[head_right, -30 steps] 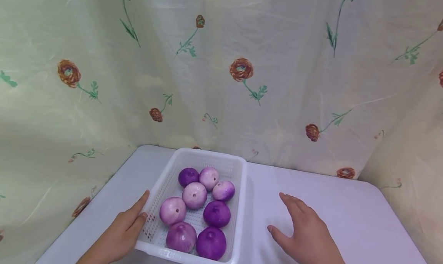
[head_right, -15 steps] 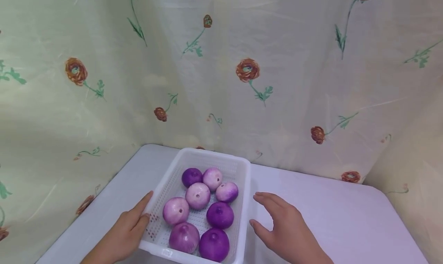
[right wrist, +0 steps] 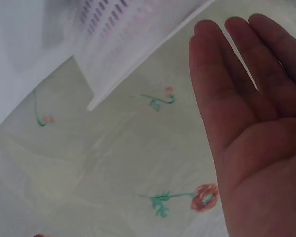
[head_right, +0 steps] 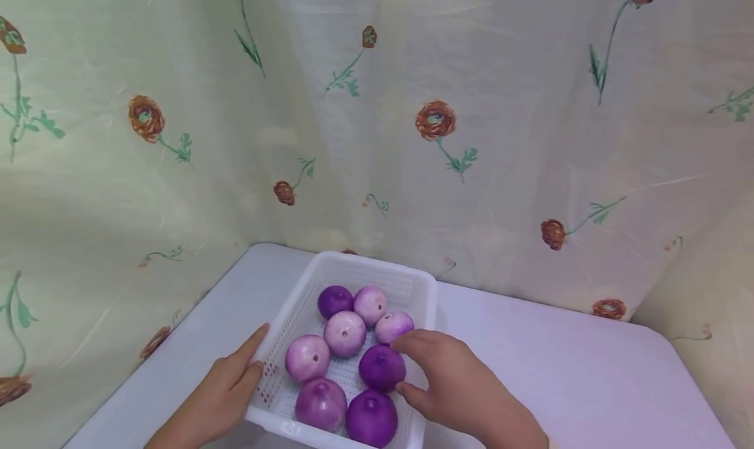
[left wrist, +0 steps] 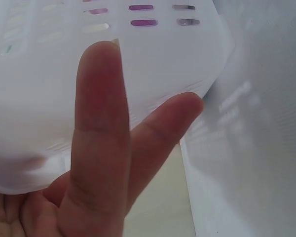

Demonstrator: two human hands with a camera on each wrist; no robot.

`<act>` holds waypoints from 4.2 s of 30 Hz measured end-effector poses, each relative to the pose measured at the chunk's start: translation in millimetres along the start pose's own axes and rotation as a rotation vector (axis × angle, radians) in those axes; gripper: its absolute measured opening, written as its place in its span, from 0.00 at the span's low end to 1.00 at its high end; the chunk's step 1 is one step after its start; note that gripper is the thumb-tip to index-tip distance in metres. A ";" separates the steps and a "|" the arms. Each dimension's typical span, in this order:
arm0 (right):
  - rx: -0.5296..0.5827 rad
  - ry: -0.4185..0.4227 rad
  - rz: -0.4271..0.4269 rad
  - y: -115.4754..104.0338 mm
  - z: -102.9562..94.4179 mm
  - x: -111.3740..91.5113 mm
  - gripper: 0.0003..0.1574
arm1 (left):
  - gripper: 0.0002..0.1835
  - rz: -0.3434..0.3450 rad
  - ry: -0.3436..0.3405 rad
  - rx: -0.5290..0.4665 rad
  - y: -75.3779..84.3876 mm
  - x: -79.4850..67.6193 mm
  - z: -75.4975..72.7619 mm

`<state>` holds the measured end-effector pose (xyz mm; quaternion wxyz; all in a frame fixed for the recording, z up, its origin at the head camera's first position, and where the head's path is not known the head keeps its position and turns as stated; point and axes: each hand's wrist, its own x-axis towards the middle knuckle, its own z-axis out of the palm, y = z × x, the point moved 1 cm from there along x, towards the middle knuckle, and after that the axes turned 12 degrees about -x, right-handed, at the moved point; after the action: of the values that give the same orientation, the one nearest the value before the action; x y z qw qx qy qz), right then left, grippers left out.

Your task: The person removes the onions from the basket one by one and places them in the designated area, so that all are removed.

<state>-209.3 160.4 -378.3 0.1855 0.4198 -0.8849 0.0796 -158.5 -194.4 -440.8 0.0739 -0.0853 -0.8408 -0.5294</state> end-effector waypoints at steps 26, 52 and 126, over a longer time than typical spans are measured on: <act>0.166 -0.255 -0.137 -33.4 22.8 33.4 0.28 | 0.32 -0.092 0.023 0.020 0.2 2.1 2.5; 0.204 -0.280 0.297 -49.9 25.9 9.0 0.11 | 0.32 -0.091 0.014 -0.020 -3.4 -0.3 5.4; 0.656 0.121 0.202 58.7 -22.4 -78.3 0.34 | 0.33 -0.095 0.057 -0.007 -11.3 -1.1 8.7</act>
<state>-203.4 260.2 -387.8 0.0839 0.3617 -0.8368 0.4025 -160.2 -191.5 -454.7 0.0723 -0.0303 -0.8397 -0.5373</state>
